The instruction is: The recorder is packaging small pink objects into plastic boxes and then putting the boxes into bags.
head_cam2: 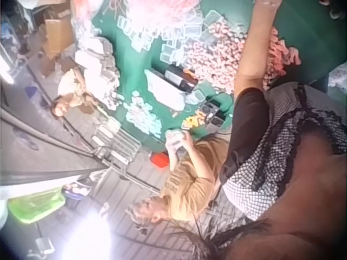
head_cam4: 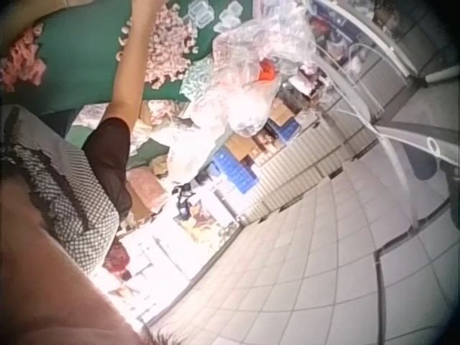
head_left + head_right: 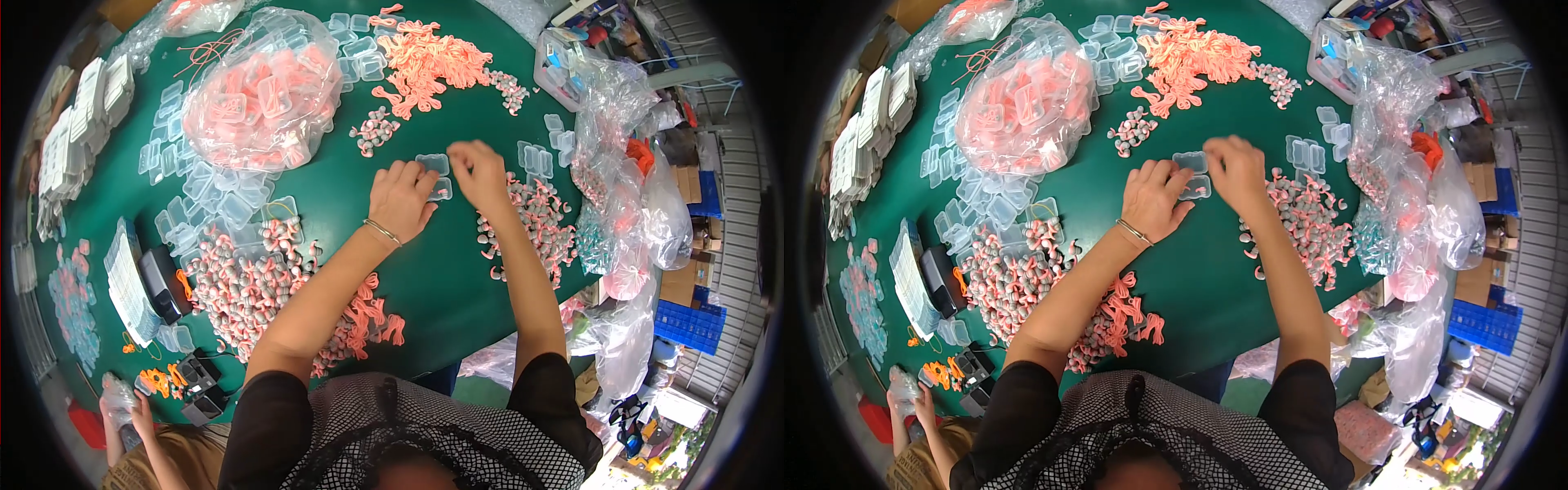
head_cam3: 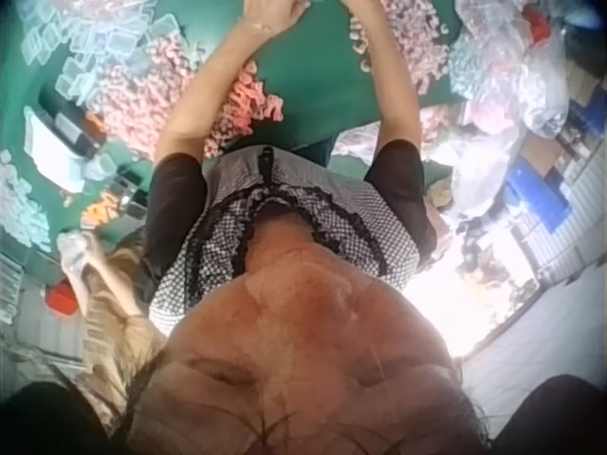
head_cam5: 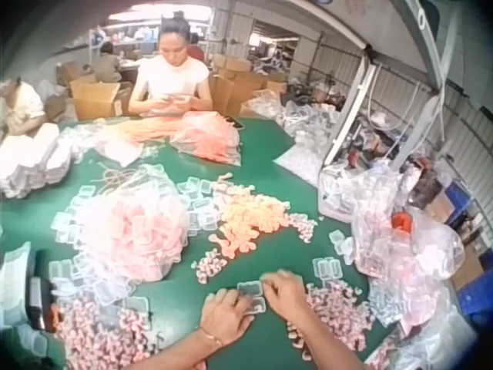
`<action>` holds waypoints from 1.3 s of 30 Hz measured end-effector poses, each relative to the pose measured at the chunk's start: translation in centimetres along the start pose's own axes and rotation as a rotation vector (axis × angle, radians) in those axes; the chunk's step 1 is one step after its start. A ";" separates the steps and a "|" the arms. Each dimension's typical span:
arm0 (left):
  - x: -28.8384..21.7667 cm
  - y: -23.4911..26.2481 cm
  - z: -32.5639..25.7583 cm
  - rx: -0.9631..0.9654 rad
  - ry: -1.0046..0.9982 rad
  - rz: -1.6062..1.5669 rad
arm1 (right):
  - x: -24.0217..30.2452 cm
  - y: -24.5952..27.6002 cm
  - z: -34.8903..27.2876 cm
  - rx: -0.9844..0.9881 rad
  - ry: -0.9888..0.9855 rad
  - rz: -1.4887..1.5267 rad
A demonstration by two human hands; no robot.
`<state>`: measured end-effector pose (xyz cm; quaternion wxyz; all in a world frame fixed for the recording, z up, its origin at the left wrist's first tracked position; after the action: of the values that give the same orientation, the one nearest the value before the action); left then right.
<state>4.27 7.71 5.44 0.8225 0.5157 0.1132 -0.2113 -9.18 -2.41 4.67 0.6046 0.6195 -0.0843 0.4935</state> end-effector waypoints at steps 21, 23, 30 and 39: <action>2.6 -1.0 -1.2 0.090 0.147 -0.090 | 2.2 0.0 -2.4 0.103 0.243 0.110; 2.4 -1.0 -1.1 0.079 0.142 -0.124 | 2.4 0.0 -2.6 0.119 0.257 0.051; 2.7 -0.9 -1.4 0.072 0.144 -0.100 | 3.3 -0.5 -2.3 0.103 0.328 -0.086; 2.3 -0.6 -1.2 0.030 0.150 -0.168 | 0.2 -1.3 0.1 0.177 0.073 0.089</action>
<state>6.04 8.05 3.51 0.7835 0.5308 0.2141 -0.2421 -8.07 -2.05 3.99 0.5276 0.6477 -0.0459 0.5478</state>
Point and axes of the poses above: each hand's wrist, its own z-axis towards the middle knuckle, its own y-axis out of the back of the hand, x = y × z, the point moved 5 cm from there along z, towards the middle knuckle, and after that the axes turned 12 degrees about z, right-handed, at the moved point
